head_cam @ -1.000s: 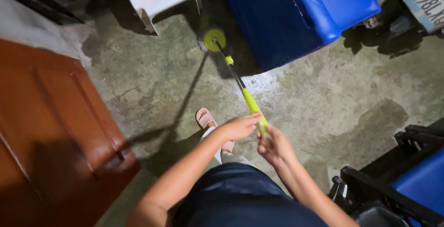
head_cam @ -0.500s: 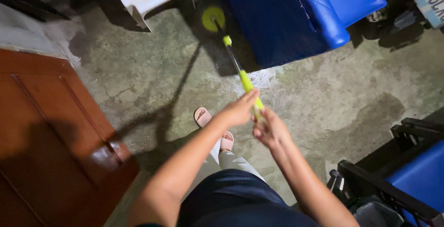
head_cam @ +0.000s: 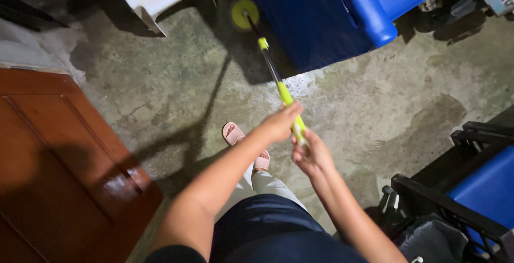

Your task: The person cleans a concrete floor by moving a circular mop head across the surface.

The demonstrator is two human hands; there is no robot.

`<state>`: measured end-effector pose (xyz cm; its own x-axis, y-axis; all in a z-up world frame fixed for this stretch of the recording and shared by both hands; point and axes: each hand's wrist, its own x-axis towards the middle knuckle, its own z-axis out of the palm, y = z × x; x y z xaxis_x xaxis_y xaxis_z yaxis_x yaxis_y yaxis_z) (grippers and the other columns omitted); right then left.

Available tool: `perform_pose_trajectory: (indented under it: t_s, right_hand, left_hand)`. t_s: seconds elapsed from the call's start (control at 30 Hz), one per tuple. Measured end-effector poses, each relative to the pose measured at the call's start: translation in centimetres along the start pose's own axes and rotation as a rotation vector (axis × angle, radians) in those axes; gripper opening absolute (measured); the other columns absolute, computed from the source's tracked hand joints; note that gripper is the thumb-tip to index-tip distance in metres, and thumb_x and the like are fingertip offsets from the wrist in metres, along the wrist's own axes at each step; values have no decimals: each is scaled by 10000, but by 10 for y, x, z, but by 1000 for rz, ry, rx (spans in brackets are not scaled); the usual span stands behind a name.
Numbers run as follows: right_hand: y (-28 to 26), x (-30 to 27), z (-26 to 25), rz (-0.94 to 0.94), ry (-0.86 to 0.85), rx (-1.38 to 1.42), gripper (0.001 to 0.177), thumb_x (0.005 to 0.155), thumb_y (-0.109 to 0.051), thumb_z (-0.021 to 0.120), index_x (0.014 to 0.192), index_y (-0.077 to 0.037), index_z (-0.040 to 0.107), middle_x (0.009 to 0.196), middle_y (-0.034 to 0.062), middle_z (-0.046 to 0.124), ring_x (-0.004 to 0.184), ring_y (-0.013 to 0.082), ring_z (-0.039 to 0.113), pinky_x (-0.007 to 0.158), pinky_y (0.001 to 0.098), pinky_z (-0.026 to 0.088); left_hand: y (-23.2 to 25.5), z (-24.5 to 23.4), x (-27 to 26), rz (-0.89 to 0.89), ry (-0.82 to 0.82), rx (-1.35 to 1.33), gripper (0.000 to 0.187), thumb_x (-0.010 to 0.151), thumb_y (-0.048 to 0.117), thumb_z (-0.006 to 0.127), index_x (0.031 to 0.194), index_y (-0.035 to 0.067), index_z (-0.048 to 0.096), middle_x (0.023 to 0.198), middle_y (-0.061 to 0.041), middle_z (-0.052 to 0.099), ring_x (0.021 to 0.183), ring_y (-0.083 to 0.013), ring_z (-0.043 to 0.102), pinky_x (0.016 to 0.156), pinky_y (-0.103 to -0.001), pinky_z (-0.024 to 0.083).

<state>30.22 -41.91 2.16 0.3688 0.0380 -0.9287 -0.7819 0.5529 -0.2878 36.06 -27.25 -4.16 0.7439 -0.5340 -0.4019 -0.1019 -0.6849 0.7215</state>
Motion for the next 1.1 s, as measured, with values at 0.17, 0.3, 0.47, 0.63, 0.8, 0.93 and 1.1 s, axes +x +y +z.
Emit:
perform_pose_trajectory:
  t_s: [0.17,0.3,0.47,0.63,0.8,0.93,1.1]
  right_hand:
    - [-2,-74,-40,52,18,56,263,1008,-297,503,1209,-136,559,859,95,575,499,112,362,431,268,332]
    - [-16,-97,-51,78,96,39,244,1006,-272,515,1216,-155,556,899,115,558,510,94,358,431,240,305]
    - [-28,-82,-48,82,28,26,225,1005,-278,516,1197,-163,540,897,103,558,505,96,358,429,247,307]
    - [-32,-61,-38,69,-7,-40,229,1008,-277,510,1202,-160,544,866,89,537,494,105,353,428,252,310]
    - [-40,-16,-23,55,-90,-139,213,1029,-278,479,1211,-190,546,846,59,541,491,90,342,422,238,299]
    - [-26,2,-7,66,-154,-108,197,1038,-278,459,1203,-207,540,850,65,540,490,98,352,421,238,296]
    - [-18,-47,1,138,-238,6,246,1029,-269,484,1180,-81,530,856,89,548,493,101,387,406,242,306]
  left_hand:
    - [51,21,-29,93,-37,-11,662,838,34,624,1463,189,472,1643,-12,325,1512,-384,282,1161,-543,349]
    - [73,24,-33,208,2,-22,471,850,178,713,1287,136,540,1462,-55,498,1499,-367,332,1124,-706,281]
    - [64,24,-14,240,66,62,481,846,117,686,1302,164,540,1453,-42,516,1495,-328,342,1126,-717,251]
    - [46,24,1,218,55,66,526,821,120,677,1324,162,526,1459,-43,501,1497,-296,328,1145,-685,249]
    - [19,28,28,89,179,98,487,843,49,635,1307,184,575,1488,-28,499,1469,-296,377,1135,-654,290]
    - [3,15,24,93,197,157,454,862,66,660,1296,181,589,1497,-20,517,1471,-318,418,1114,-573,373]
    - [20,-6,-24,268,328,158,520,706,131,782,1200,131,622,1332,-87,639,1346,-344,535,1126,-533,375]
